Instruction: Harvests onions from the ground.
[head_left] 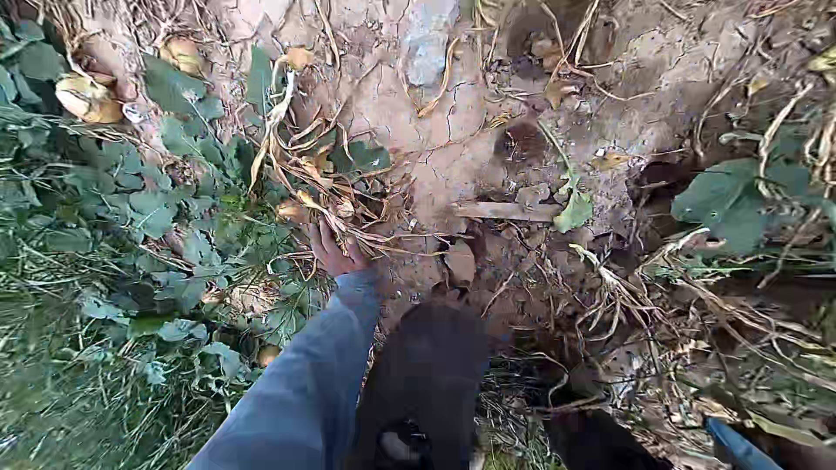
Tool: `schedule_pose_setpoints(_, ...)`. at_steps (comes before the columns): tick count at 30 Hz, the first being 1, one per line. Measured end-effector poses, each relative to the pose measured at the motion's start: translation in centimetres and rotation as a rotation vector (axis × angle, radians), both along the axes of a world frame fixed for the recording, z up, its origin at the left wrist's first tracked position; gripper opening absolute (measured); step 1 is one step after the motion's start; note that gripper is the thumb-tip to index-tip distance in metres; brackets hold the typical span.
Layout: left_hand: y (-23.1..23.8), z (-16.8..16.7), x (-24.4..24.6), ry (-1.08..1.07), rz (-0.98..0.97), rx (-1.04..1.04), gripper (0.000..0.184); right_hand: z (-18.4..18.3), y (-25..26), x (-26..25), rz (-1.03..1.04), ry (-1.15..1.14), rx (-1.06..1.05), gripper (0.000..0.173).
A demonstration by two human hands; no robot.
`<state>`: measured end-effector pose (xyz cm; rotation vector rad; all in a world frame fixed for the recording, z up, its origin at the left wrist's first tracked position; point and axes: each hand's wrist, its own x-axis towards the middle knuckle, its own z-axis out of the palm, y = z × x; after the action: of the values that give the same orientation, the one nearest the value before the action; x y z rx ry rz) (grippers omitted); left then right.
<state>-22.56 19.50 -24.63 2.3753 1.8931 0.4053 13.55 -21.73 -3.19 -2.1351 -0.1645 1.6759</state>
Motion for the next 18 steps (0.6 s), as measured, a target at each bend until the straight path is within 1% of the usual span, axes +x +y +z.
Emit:
schedule_pose_setpoints(1, 0.1, 0.0, 0.0, 0.003, -0.008, -0.009, 0.081, 0.1, -1.9, -0.5, -0.011, 0.003, 0.006, 0.057)
schedule_pose_setpoints(2, 0.1, -0.2, -0.1, 0.000, -0.020, -0.010, 0.081, 0.8, -2.4, -1.1, -0.019, -0.007, -0.025, 0.057)
schedule_pose_setpoints(5, 0.6, -0.8, -0.3, -0.019, -0.060, 0.035, 0.080, 2.4, -1.3, -2.6, -0.070, -0.035, -0.090, 0.055)
schedule_pose_setpoints(7, 0.7, -0.4, 0.0, -0.011, -0.046, 0.015, 0.077, 3.3, -1.1, -3.7, -0.102, -0.066, -0.098, 0.056)
schedule_pose_setpoints(9, 0.1, 0.6, -0.3, 0.007, -0.023, -0.017, 0.074, 4.6, -1.2, -4.9, -0.130, -0.095, -0.111, 0.059)
schedule_pose_setpoints(11, 0.7, -0.3, 0.7, -0.001, -0.001, -0.014, 0.072, 4.6, -0.7, -5.5, -0.143, -0.154, -0.100, 0.058)
schedule_pose_setpoints(12, 0.3, 0.0, 0.7, 0.004, 0.014, -0.038, 0.071, 5.2, -0.9, -6.0, -0.139, -0.168, -0.103, 0.056)
schedule_pose_setpoints(14, -0.6, 0.6, 0.6, -0.003, 0.045, -0.057, 0.071, 6.4, -1.4, -7.0, -0.145, -0.178, -0.053, 0.055)
schedule_pose_setpoints(16, -0.2, 0.6, 1.3, -0.031, 0.072, -0.072, 0.072, 6.7, -1.7, -7.5, -0.135, -0.196, 0.042, 0.054)
schedule_pose_setpoints(18, 0.4, 2.2, 1.4, -0.021, 0.051, -0.202, 0.072, 6.6, -2.0, -8.3, -0.142, -0.176, 0.093, 0.055)
